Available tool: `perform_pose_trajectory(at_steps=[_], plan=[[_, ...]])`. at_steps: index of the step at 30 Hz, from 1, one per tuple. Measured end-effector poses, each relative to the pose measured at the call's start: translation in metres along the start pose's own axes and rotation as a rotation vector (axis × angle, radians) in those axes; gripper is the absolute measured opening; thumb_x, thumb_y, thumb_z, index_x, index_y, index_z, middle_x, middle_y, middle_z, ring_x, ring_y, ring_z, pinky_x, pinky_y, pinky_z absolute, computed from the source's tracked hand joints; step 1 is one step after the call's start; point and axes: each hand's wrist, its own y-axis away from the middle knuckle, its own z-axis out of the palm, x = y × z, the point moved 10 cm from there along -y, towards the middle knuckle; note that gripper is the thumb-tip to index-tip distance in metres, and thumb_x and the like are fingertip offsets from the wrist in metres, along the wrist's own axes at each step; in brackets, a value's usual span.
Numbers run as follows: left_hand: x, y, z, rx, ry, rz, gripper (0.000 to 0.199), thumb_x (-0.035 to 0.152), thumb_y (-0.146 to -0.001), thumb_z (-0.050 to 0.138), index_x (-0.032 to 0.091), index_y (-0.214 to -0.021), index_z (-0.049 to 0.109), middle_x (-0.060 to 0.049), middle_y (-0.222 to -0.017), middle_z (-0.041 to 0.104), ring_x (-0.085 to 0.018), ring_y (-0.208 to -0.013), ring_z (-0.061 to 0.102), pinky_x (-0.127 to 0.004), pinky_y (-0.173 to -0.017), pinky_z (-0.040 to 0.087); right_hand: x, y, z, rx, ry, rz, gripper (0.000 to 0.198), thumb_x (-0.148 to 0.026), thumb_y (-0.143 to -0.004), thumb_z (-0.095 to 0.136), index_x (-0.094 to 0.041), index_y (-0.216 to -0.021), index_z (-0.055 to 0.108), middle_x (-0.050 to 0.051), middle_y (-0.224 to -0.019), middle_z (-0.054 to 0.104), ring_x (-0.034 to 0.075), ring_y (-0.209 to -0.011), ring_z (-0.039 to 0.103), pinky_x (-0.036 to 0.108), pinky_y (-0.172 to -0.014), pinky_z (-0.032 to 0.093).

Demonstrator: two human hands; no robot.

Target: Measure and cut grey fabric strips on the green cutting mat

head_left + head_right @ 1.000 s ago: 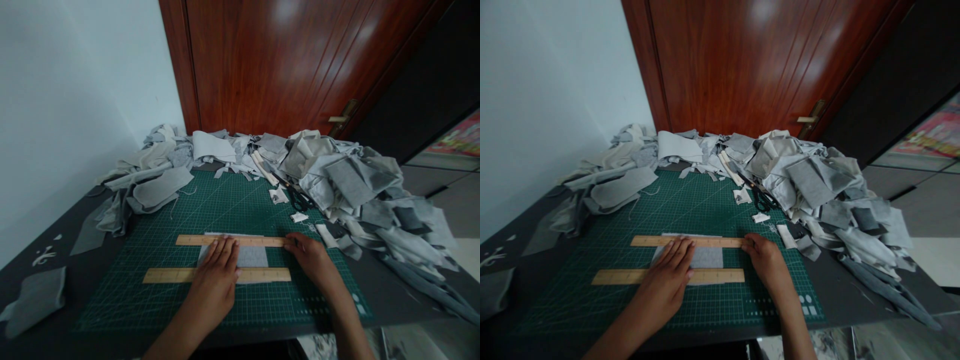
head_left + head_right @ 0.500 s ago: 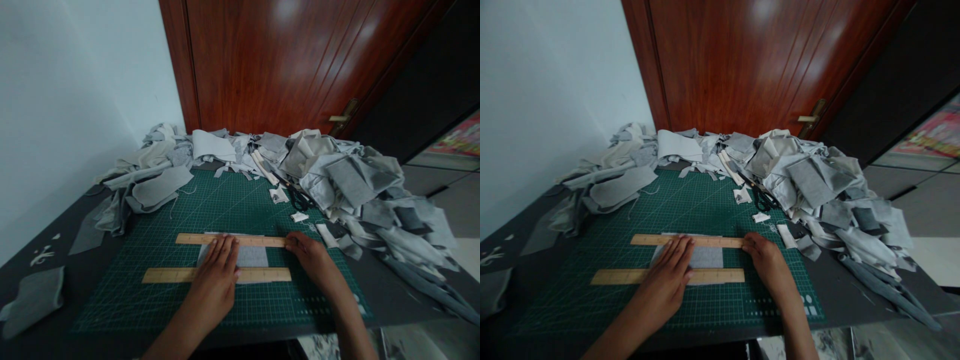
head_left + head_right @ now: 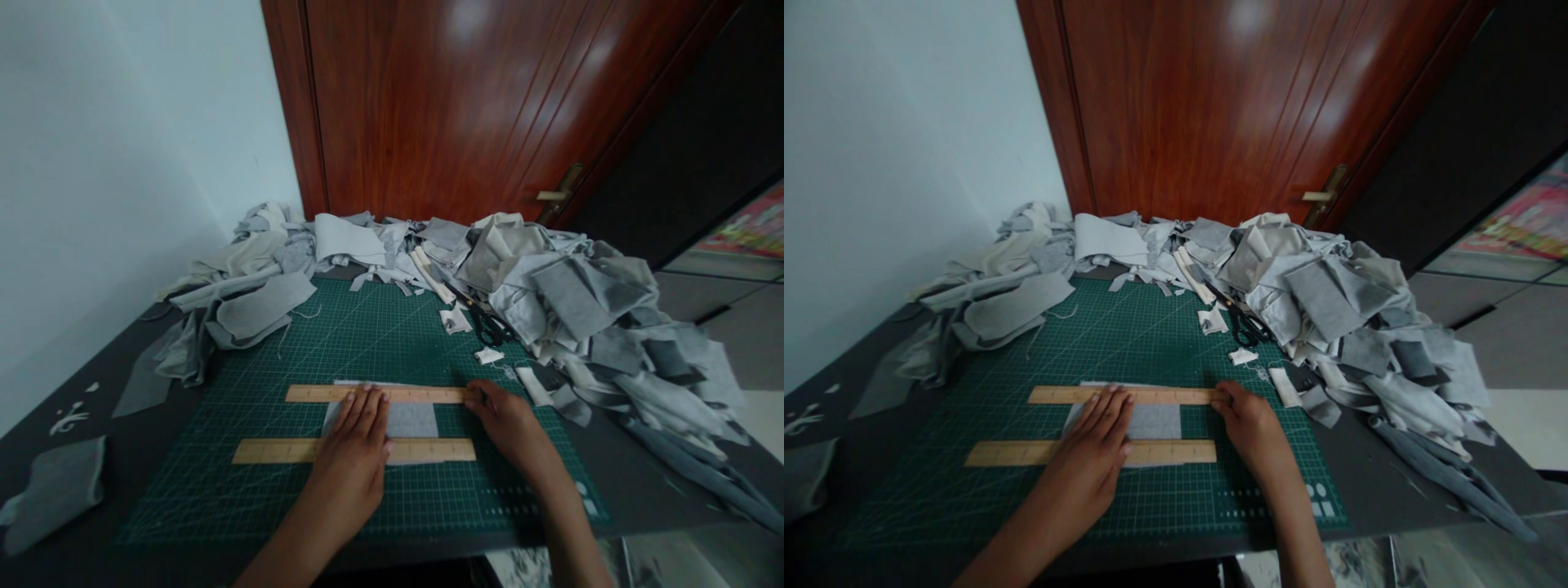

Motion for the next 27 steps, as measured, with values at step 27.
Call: perform_pose_trajectory(at_steps=[27], plan=[[0.001, 0.0, -0.002, -0.059, 0.055, -0.037, 0.058, 0.02, -0.098, 0.047, 0.01, -0.155, 0.038, -0.017, -0.162, 0.04, -0.031, -0.154, 0.03, -0.053, -0.125, 0.035, 0.015, -0.003, 0.003, 0.028, 0.026, 0.046, 0.037, -0.04, -0.09, 0.054, -0.02, -0.112, 0.075, 0.006, -0.074, 0.074, 0.024, -0.059, 0.065, 0.032, -0.057, 0.046]])
